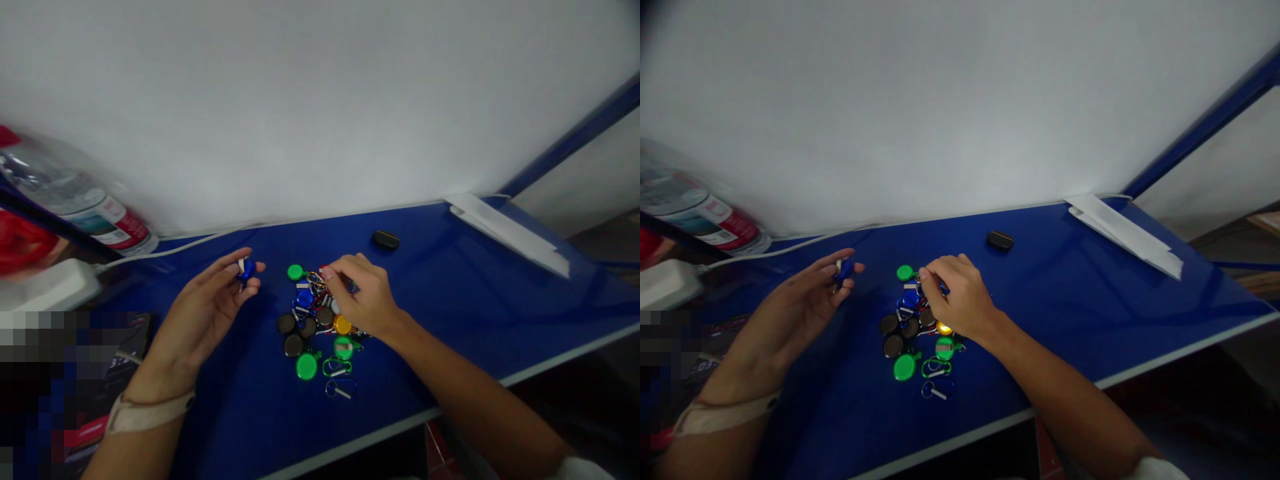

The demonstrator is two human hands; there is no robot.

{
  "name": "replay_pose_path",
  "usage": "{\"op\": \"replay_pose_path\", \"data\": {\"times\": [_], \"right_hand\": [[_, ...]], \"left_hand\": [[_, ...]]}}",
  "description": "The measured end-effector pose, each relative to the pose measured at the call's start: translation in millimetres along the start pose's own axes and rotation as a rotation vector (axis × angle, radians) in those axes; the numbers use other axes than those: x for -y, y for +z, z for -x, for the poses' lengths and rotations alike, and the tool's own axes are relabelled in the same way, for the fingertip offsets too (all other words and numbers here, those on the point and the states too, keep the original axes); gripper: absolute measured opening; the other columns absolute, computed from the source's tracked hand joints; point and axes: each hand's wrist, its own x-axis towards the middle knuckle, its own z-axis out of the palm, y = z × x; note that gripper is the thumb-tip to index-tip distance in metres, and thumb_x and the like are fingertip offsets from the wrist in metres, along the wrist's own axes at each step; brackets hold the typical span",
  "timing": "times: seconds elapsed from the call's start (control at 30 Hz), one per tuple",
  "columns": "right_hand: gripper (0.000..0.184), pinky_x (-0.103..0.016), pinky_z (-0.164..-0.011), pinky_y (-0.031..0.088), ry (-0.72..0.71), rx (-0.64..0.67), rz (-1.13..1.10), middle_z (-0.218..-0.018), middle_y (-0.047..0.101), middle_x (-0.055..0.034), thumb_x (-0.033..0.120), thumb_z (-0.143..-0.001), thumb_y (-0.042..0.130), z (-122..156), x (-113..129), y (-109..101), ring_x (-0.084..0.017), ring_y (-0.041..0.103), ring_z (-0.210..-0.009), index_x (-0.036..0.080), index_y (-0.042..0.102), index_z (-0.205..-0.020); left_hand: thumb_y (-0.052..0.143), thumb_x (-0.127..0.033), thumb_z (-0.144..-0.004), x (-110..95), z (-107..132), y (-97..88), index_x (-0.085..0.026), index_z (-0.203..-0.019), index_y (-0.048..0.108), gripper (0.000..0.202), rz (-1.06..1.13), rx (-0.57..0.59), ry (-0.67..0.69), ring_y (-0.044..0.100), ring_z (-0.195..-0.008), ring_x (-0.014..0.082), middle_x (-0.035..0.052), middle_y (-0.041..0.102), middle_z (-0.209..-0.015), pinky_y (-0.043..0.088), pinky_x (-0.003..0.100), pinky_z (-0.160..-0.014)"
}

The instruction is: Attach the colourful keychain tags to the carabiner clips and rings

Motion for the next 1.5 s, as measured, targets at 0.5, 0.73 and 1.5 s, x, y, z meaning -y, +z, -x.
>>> {"op": "replay_pose_path", "data": {"times": [0.5,0.73,1.5], "right_hand": [[0.028,-0.031,-0.069,0.035,0.075,-0.075,0.194,-0.066,0.062,-0.0002,0.022,-0.099,0.051,-7,-25,-5,-0.013,0.053,-0.061,0.017,0.059,-0.073],[0.031,-0.030,-0.068,0.032,0.144,-0.052,0.267,-0.063,0.057,0.0009,0.024,-0.098,0.050,-10,-41,-8,-0.013,0.049,-0.059,0.017,0.055,-0.068],[0.033,-0.031,-0.068,0.031,0.227,0.019,0.258,-0.061,0.056,0.0005,0.027,-0.098,0.048,-11,-48,-10,-0.013,0.048,-0.058,0.018,0.051,-0.067]], "left_hand": [[0.071,-0.022,-0.086,11,0,1.4,-0.013,-0.099,0.067,0.017,-0.029,0.102,-0.016,0.071,-0.064,0.0155,0.0060,0.074,-0.082,0.061,0.023,-0.063],[0.078,-0.035,-0.081,10,5,5.3,-0.017,-0.085,0.064,0.024,-0.146,0.190,0.024,0.064,-0.059,0.0139,0.0008,0.069,-0.074,0.054,0.023,-0.052],[0.071,-0.046,-0.085,18,2,3.1,-0.012,-0.125,0.061,0.054,-0.593,0.337,0.038,0.066,-0.072,0.0166,0.0033,0.070,-0.081,0.054,0.029,-0.069]]}}
